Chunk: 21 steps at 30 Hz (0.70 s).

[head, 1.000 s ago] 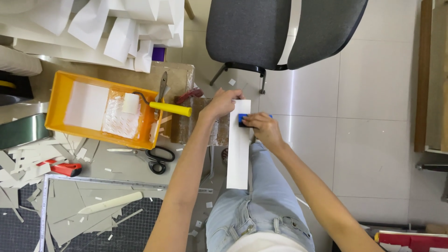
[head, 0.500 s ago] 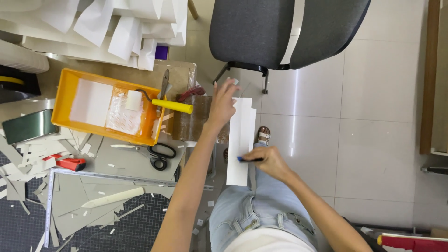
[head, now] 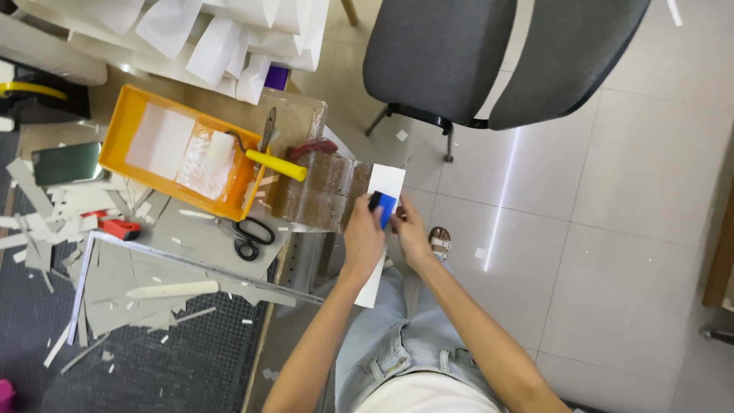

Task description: Applying white glue to the edges of a white foam board strip using a small hand roller.

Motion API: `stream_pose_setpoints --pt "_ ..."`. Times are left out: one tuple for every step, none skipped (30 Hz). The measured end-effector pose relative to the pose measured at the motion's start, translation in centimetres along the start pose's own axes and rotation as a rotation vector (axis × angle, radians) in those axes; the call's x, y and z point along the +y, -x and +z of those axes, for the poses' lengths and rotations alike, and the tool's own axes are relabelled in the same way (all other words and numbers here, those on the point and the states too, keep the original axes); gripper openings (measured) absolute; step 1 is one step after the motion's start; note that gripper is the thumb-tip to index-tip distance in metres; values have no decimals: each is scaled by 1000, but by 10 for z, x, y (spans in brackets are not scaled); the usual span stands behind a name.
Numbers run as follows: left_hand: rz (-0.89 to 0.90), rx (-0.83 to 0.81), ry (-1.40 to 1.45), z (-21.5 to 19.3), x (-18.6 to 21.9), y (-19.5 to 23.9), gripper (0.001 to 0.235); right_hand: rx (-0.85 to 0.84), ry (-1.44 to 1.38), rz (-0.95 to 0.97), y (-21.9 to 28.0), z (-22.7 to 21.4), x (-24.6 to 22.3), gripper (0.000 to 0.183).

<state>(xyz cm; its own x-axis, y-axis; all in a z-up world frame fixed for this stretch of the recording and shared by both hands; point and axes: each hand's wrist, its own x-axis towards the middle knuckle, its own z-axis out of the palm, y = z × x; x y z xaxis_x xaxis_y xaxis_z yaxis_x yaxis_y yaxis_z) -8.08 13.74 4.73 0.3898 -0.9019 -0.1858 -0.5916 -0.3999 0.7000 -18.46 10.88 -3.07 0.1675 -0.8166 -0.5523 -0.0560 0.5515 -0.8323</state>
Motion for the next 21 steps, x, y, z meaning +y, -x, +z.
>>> stream_pose_setpoints --pt "-12 9 -6 6 -1 -2 32 -16 1 5 1 -1 3 60" --pt "143 49 -268 12 -1 -4 43 -32 28 16 1 -2 7 62" --pt "301 83 -529 19 -2 -6 54 -43 57 24 1 -5 10 65" --pt "290 86 -534 22 -4 -12 54 -55 58 27 -4 -5 16 65" --pt "404 149 -564 25 -5 -18 51 -66 108 24 -7 -6 22 66" --pt "517 212 -594 28 -6 -24 50 -78 157 19 -11 -7 28 67" --pt "513 214 -601 32 -4 -34 50 -86 155 20 -2 -6 10 67" --pt "540 270 -610 35 -2 -44 46 -99 188 22 8 -4 -7 68" --pt "571 325 -618 38 0 -55 42 -109 220 23 17 -3 -24 69" --pt "570 326 -624 39 3 -69 42 -114 216 23 11 -2 -19 69" --pt "554 334 -661 42 5 -78 55 -120 315 0 8 -4 -11 71" --pt "539 343 -699 45 8 -87 70 -127 414 -24 7 -6 -3 73" --pt "537 345 -703 46 7 -93 70 -132 412 -26 7 -4 -2 73" --pt "461 355 -645 47 6 -98 64 -129 422 -56 8 -2 -1 74" --pt "384 365 -583 50 6 -103 59 -124 437 -84 9 -3 0 75" --pt "380 367 -582 42 18 -82 59 -128 439 -85 14 -7 0 75" --pt "356 340 -524 29 29 -67 63 -148 397 -87 15 -6 -3 79" --pt "331 313 -466 17 39 -52 67 -168 354 -90 16 -4 -6 83" --pt "324 312 -472 22 31 -43 67 -176 352 -85 21 -4 -11 83" --pt "305 245 -470 27 22 -34 66 -174 381 -85 25 -4 -17 82" --pt "293 183 -465 33 14 -31 65 -165 410 -94 24 -4 -25 81"
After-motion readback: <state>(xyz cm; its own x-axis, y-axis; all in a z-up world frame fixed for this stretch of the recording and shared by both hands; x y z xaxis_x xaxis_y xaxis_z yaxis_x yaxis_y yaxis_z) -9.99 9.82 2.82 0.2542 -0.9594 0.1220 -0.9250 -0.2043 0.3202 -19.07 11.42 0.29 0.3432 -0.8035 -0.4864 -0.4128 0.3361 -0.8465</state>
